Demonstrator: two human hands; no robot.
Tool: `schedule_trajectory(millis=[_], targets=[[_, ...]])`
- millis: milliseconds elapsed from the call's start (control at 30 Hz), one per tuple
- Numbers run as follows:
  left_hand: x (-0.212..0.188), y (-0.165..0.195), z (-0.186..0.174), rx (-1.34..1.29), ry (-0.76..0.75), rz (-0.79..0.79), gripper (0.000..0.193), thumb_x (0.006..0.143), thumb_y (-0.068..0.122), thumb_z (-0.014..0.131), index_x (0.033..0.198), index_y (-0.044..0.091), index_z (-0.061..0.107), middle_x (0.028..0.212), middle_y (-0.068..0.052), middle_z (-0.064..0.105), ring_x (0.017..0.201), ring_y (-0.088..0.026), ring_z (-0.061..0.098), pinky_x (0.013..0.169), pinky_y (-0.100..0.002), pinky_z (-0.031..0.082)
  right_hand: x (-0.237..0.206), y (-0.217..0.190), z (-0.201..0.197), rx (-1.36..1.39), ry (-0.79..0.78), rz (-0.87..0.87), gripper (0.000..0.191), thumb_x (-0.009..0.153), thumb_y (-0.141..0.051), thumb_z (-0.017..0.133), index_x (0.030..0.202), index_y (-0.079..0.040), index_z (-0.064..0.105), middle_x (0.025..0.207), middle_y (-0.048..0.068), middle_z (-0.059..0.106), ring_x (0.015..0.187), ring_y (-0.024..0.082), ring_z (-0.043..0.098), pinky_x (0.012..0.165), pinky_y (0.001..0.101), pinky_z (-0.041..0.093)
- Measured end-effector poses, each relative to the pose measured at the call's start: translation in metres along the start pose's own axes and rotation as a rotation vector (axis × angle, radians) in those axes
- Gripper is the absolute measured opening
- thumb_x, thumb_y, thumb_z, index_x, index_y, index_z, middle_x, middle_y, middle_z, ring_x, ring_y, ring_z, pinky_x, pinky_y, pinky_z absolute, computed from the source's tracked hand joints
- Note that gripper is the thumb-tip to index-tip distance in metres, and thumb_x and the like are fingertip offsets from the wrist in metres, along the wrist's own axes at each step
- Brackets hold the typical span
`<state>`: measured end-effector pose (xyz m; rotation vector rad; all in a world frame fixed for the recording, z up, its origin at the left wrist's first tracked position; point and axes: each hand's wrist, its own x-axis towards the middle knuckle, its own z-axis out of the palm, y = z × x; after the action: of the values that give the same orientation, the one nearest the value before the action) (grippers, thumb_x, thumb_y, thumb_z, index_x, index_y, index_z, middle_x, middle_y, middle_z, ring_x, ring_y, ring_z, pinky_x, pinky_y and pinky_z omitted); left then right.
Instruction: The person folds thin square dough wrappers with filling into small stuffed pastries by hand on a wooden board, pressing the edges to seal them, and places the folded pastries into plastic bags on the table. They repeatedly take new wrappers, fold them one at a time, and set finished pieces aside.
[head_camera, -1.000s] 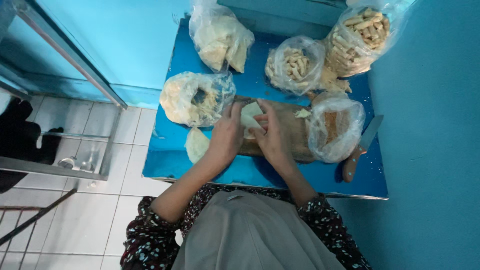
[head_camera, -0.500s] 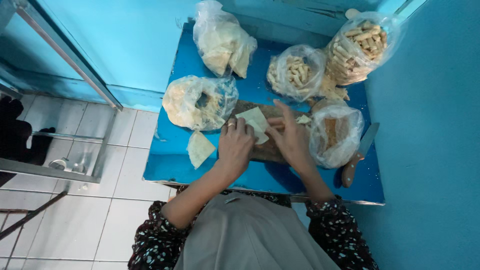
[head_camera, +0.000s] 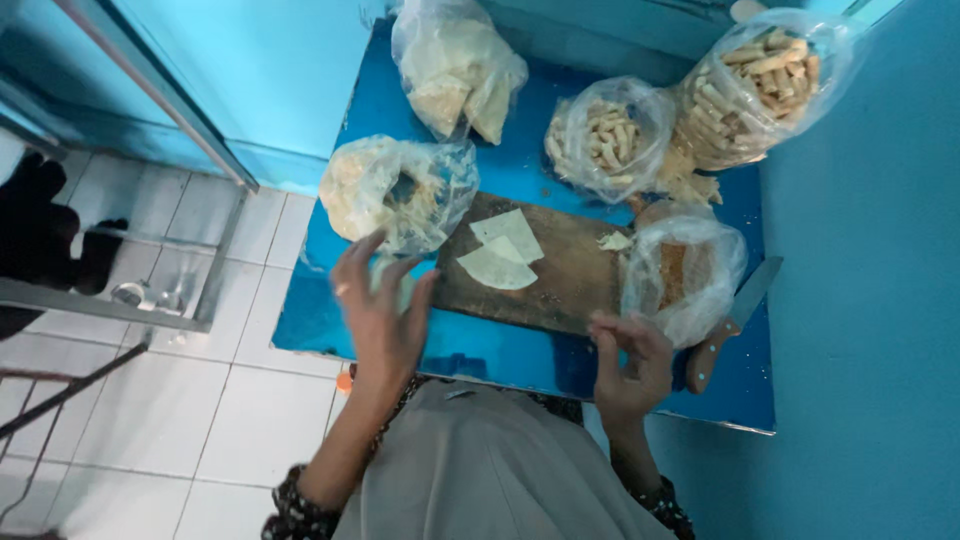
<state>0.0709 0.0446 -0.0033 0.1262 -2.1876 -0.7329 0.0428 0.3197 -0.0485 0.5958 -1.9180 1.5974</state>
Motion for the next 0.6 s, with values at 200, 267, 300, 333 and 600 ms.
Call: schedule_trajectory(millis=[200, 267, 300, 333, 600], targets=[[0.014, 0.016, 0.064, 0.341, -0.258, 0.077, 0.042, 0.081, 0.034, 0.078, 0.102, -0.001, 0.066, 0.140, -0.026, 0.049, 0.135, -0.044, 0.042, 0.108, -0.070, 0.030, -0.007, 0.003, 0.001, -0.040, -0.025, -0.001, 0.032, 0.100, 0.008, 0.063, 0.129, 0.003, 0.050, 0.113, 0.022, 0.070, 0.096, 0.024, 0.074, 0.084, 0.0345, 0.064], [0.014, 0.018, 0.069, 0.378, -0.279, 0.106, 0.038, 0.084, 0.028, 0.075, 0.106, 0.000, 0.064, 0.137, -0.024, 0.051, 0.134, -0.043, 0.044, 0.110, -0.069, 0.029, -0.007, 0.002, 0.000, -0.006, -0.018, 0.029, 0.032, 0.101, 0.008, 0.063, 0.130, 0.003, 0.050, 0.111, 0.021, 0.071, 0.094, 0.023, 0.074, 0.084, 0.0342, 0.064], [0.012, 0.020, 0.068, 0.368, -0.285, 0.122, 0.034, 0.085, 0.024, 0.074, 0.108, 0.001, 0.064, 0.134, -0.022, 0.051, 0.132, -0.042, 0.046, 0.110, -0.067, 0.029, -0.007, 0.001, -0.002, 0.020, -0.015, 0.037, 0.031, 0.101, 0.007, 0.062, 0.130, 0.003, 0.051, 0.111, 0.021, 0.072, 0.093, 0.022, 0.073, 0.084, 0.0340, 0.064], [0.010, 0.021, 0.066, 0.357, -0.292, 0.139, 0.031, 0.087, 0.019, 0.074, 0.111, 0.002, 0.064, 0.131, -0.020, 0.052, 0.130, -0.042, 0.047, 0.111, -0.065, 0.029, -0.007, 0.000, -0.003, 0.044, -0.012, 0.045, 0.030, 0.102, 0.007, 0.062, 0.130, 0.003, 0.051, 0.110, 0.021, 0.072, 0.092, 0.021, 0.073, 0.084, 0.0338, 0.064], [0.011, -0.016, 0.021, -0.918, -0.212, -0.546, 0.010, 0.095, 0.003, 0.067, 0.102, 0.002, 0.061, 0.091, -0.005, 0.068, 0.085, -0.019, 0.068, 0.075, -0.033, 0.056, -0.021, 0.014, -0.008, 0.010, -0.001, 0.194, 0.032, 0.097, 0.009, 0.066, 0.126, 0.004, 0.052, 0.105, 0.022, 0.072, 0.086, 0.022, 0.073, 0.082, 0.0346, 0.061]])
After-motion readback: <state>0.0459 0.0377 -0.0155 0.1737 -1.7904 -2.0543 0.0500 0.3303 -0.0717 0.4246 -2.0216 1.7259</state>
